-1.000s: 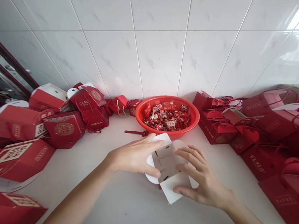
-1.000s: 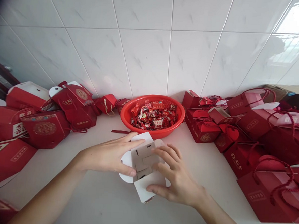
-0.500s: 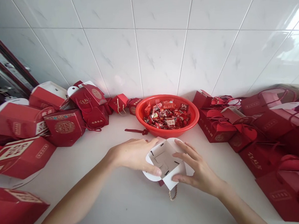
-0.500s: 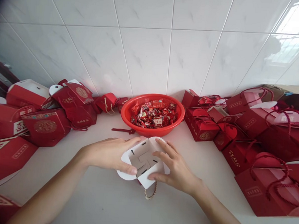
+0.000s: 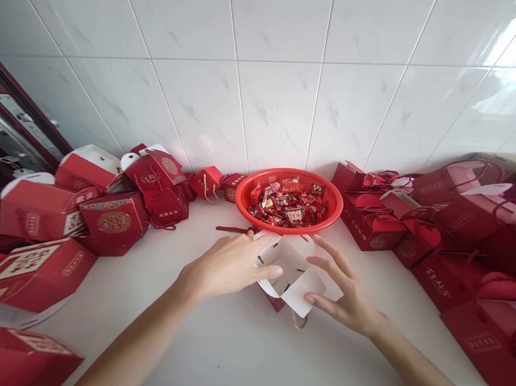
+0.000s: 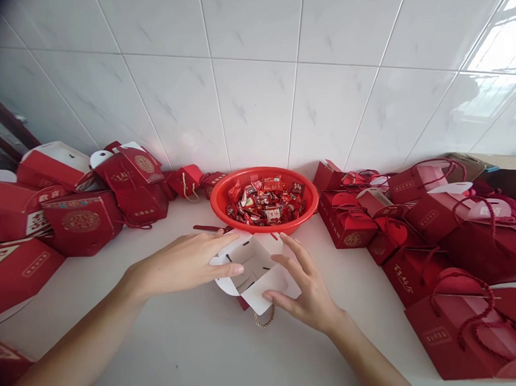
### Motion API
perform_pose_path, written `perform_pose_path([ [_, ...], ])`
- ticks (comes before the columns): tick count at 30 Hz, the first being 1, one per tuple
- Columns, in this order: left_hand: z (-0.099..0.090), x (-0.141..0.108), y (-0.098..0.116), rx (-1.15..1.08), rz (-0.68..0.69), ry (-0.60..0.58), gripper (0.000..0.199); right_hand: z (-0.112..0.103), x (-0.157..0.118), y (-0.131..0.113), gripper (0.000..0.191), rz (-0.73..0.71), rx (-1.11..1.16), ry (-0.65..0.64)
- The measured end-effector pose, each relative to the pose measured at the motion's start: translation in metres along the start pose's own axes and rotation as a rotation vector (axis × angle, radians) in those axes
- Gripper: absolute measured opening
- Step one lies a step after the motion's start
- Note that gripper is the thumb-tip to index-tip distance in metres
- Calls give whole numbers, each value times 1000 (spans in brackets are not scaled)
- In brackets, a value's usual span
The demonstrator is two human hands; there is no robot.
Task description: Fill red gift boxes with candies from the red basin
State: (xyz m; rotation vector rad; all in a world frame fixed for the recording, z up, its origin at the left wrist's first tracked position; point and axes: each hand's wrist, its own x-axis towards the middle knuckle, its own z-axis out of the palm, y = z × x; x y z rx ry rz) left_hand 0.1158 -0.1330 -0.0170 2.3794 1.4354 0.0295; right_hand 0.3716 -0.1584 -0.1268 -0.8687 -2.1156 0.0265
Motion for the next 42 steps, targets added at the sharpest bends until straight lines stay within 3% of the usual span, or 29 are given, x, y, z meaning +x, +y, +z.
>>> perform_pose_path([
  [5, -8, -3, 1, -16, 85, 48, 48, -5, 0, -1, 41, 35, 70, 74],
  [10, -20, 4, -9, -74, 66, 138, 51, -5, 0, 4, 29, 191, 118, 196],
  [13, -35, 29, -22, -66, 52, 172, 53, -2, 1, 9, 25, 275, 140, 259],
  [18, -55, 106, -37, 63, 58, -75, 50, 3, 3, 15, 19, 310, 170, 320],
  [21, -46, 146, -34, 167, 84, -247, 58, 6, 2, 16, 17, 297, 171, 316],
  [24, -27, 170, -25, 227, 3, -363, 74, 8, 1, 16, 16, 291, 162, 294],
  [26, -15, 179, -21, 251, -34, -345, 81, 9, 1, 16, 15, 278, 142, 287],
  [29, -7, 187, -20, 272, -43, -277, 78, 8, 1, 15, 14, 249, 112, 281],
  [34, -5, 194, -24, 313, 0, -242, 73, 6, 3, 13, 14, 213, 89, 258],
  [38, -2, 198, -28, 369, 49, -198, 56, 7, 3, 11, 16, 186, 90, 244],
  [42, -4, 202, -41, 252, 91, -113, 50, 8, 2, 11, 18, 181, 95, 227],
])
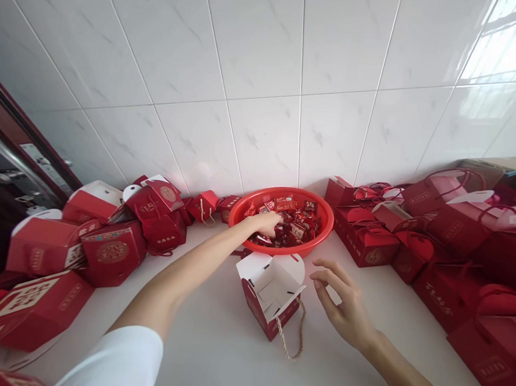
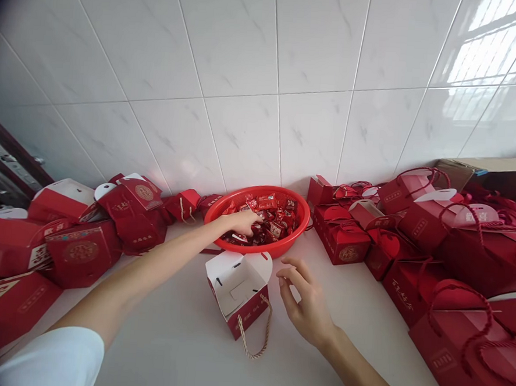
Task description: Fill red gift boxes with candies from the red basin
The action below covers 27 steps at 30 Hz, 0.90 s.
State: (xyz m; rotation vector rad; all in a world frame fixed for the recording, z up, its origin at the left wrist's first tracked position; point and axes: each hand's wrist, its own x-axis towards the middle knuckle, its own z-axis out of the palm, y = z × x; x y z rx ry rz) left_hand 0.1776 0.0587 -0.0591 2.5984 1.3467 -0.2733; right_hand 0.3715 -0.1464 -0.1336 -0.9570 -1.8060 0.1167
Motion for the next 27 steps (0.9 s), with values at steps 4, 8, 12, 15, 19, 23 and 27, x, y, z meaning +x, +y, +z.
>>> perform_pose_path([
  [4, -2, 1, -17, -386, -18, 145, 50, 0, 0, 1, 18, 5, 6, -18],
  [8, -2, 2, -25, -697, 6, 275, 43, 0, 0, 2, 19, 1, 7, -28],
  [12, -2, 2, -26, -877, -18, 305, 48, 1, 0, 3, 19, 13, -5, -39],
  [15, -2, 0, -25, -883, -2, 325, 50, 2, 0, 4, 19, 18, -11, -38],
  [19, -3, -4, -23, -847, -31, 355, 52, 2, 1, 8, 18, 36, 8, -20],
  [23, -2, -3, -24, -827, -105, 346, 50, -4, 14, 14, 15, 85, 66, 97],
  [27, -1, 2, -27, -818, 51, 407, 29, -9, 53, 24, 14, 228, 176, 197],
])
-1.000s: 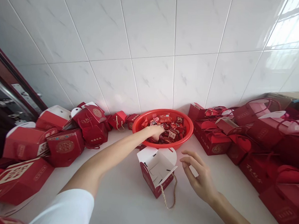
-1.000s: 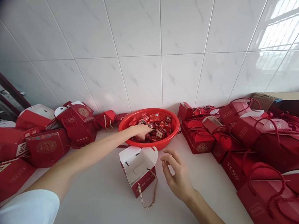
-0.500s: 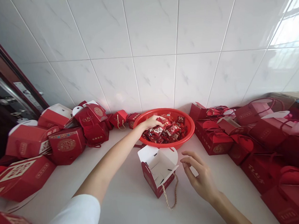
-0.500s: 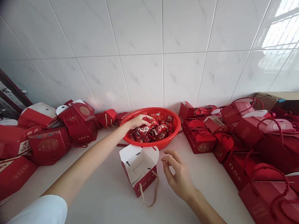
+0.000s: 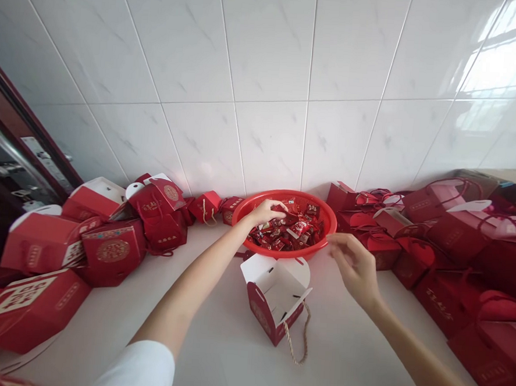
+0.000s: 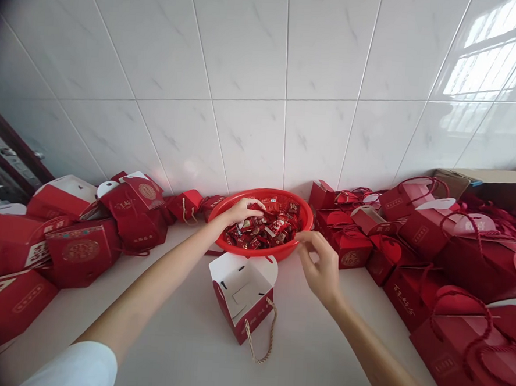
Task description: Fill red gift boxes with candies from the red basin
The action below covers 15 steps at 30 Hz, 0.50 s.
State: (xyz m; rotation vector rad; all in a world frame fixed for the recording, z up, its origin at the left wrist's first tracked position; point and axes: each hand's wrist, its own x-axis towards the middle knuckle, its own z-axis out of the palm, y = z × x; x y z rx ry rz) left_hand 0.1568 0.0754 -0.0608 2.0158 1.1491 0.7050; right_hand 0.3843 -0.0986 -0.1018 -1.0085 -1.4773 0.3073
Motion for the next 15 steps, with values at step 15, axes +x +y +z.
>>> perform_pose_path([
  [15, 3, -1, -5, -15, 210, 55, 29, 72, 109, 35, 31, 639, 506, -114],
])
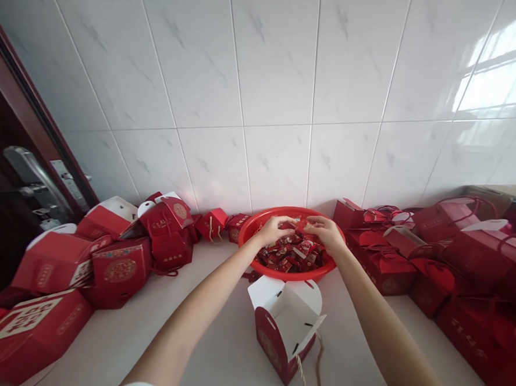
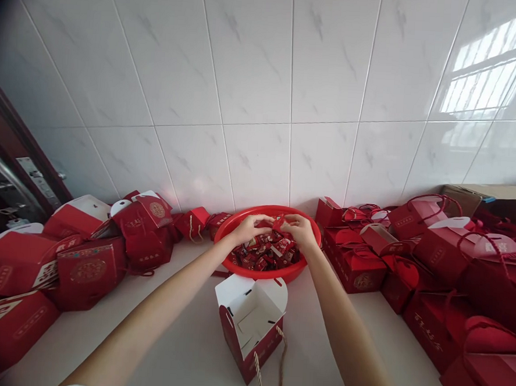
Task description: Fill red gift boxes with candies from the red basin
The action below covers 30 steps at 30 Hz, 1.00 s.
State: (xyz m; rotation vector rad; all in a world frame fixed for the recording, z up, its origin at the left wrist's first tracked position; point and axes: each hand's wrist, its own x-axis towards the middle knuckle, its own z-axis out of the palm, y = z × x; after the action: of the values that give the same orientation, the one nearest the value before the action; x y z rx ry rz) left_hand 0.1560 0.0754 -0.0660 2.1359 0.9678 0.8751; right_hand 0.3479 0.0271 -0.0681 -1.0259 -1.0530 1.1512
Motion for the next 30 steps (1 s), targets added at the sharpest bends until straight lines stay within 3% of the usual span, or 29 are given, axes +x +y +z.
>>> perform_pose_path([
  [3, 2, 1, -2, 88, -60, -38, 37, -8, 4, 7, 33, -103, 163, 169],
  [7, 10, 4, 7, 226, -40, -194, 44, -11, 6, 9, 30, -122, 307, 235],
  [12, 35, 19, 30, 475, 27, -391, 71, -10, 5, 7, 32, -102, 366, 311],
  [15, 47, 31, 40, 565, 14, -497, 51, -10, 3, 6, 27, -79, 420, 338],
  [18, 46, 38, 41, 692, -73, -424, 18, -9, 1, 4, 23, -73, 440, 356],
  [21, 35, 38, 35, 777, -133, -266, 27, -7, -1, 1, 19, -78, 462, 375],
  [24, 30, 35, 28, 716, -103, -248, 31, -5, -1, 0, 16, -77, 469, 387],
  [26, 36, 33, 25, 551, -20, -343, 25, -5, -1, 0, 15, -84, 465, 392],
  [28, 47, 33, 24, 403, 88, -523, 20, -6, 0, 1, 16, -87, 466, 398],
  [30, 58, 33, 24, 410, 155, -663, 25, -7, 0, 2, 17, -84, 467, 401],
])
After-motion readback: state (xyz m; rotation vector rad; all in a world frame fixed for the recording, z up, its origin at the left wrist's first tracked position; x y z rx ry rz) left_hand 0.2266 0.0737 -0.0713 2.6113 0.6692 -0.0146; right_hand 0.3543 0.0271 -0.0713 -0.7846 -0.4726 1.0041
